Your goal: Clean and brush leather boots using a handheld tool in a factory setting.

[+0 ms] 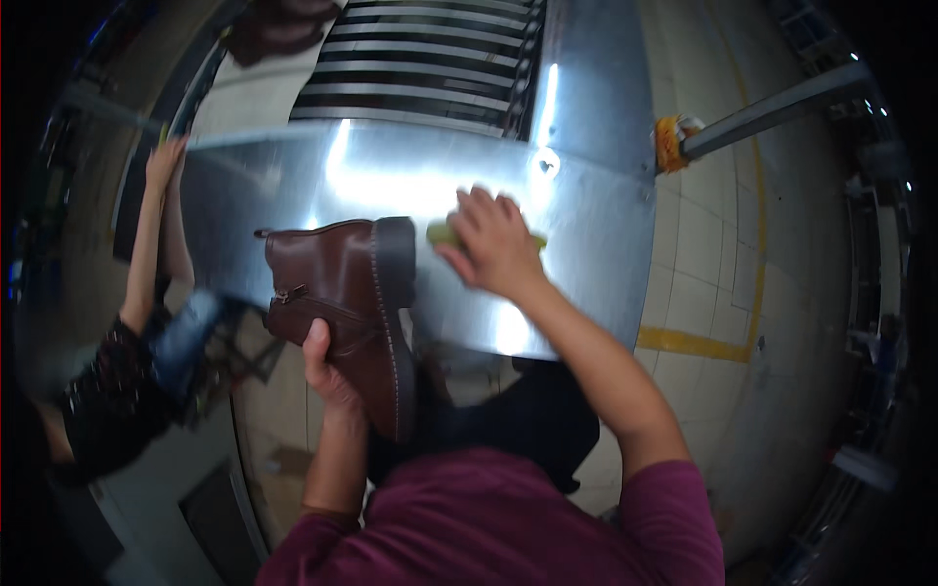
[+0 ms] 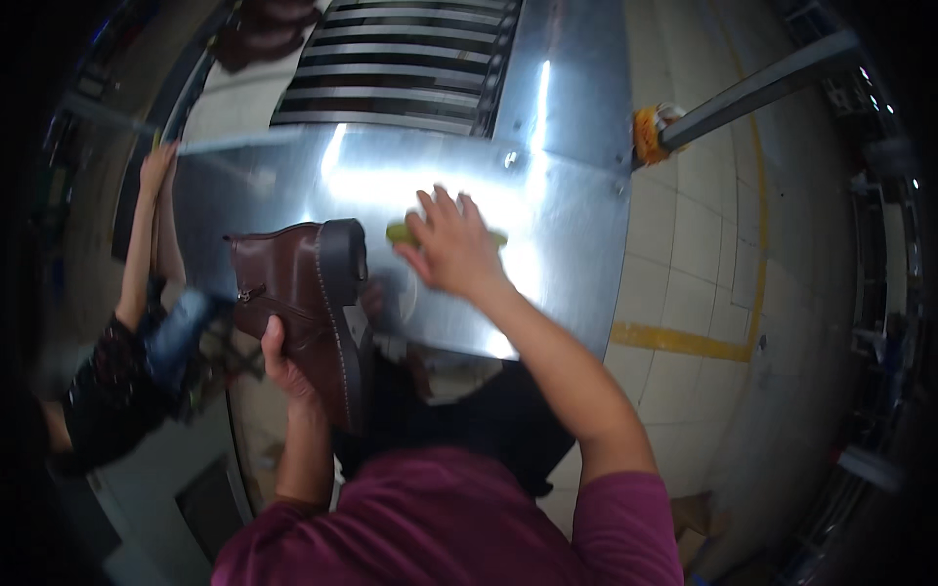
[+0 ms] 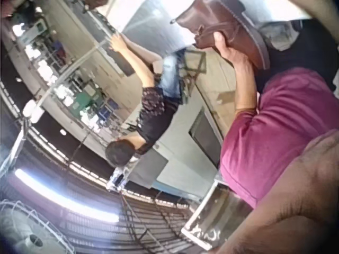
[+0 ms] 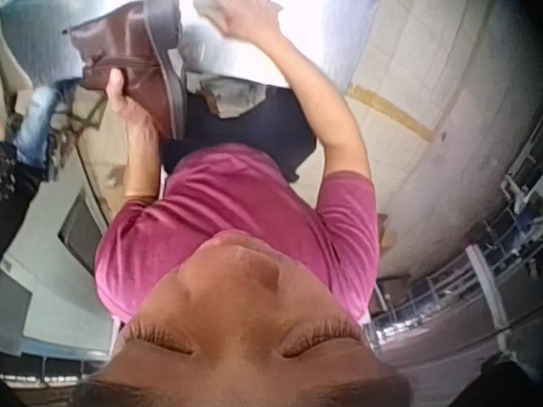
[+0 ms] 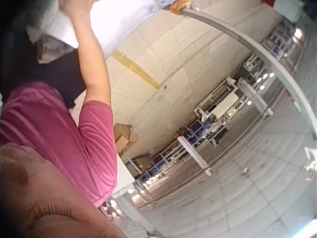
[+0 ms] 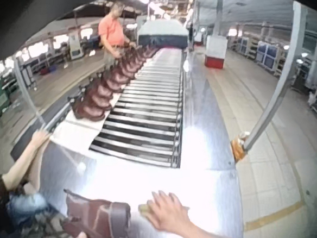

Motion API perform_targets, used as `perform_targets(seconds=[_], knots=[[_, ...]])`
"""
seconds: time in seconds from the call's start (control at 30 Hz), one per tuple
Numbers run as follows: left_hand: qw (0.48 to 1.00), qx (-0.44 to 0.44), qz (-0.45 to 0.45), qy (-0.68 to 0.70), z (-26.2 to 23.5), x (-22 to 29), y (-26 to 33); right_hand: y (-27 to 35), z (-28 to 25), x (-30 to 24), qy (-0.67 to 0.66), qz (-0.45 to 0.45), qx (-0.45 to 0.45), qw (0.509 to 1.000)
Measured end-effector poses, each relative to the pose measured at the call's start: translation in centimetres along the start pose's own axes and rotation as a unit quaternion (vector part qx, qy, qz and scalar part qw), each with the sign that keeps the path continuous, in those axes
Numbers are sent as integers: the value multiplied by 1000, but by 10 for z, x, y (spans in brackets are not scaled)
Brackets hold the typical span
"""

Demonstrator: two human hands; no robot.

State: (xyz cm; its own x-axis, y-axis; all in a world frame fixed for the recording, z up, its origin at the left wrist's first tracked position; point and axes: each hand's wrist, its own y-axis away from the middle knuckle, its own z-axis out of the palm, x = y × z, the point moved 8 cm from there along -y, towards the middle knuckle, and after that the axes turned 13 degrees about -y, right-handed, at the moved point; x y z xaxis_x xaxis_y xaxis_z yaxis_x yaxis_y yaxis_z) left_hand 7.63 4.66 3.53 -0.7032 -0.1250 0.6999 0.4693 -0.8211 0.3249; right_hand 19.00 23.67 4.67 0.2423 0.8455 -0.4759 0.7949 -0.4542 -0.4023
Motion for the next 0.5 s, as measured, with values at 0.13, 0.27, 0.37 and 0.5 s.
perform_targets(seconds=[0.13, 0.27, 0.37, 0.5], knots=[[997, 30, 41, -57, -43, -3, 61, 3, 4, -5, 24, -19, 13, 999], [985, 63, 88, -137, -86, 0, 86, 14, 5, -13, 30, -9, 18, 999], [963, 80, 115, -228, -93, 5, 95, 19, 7, -11, 25, 17, 5, 1000], [894, 41, 150, -421, -89, 15, 94, 22, 4, -13, 32, -6, 41, 999]])
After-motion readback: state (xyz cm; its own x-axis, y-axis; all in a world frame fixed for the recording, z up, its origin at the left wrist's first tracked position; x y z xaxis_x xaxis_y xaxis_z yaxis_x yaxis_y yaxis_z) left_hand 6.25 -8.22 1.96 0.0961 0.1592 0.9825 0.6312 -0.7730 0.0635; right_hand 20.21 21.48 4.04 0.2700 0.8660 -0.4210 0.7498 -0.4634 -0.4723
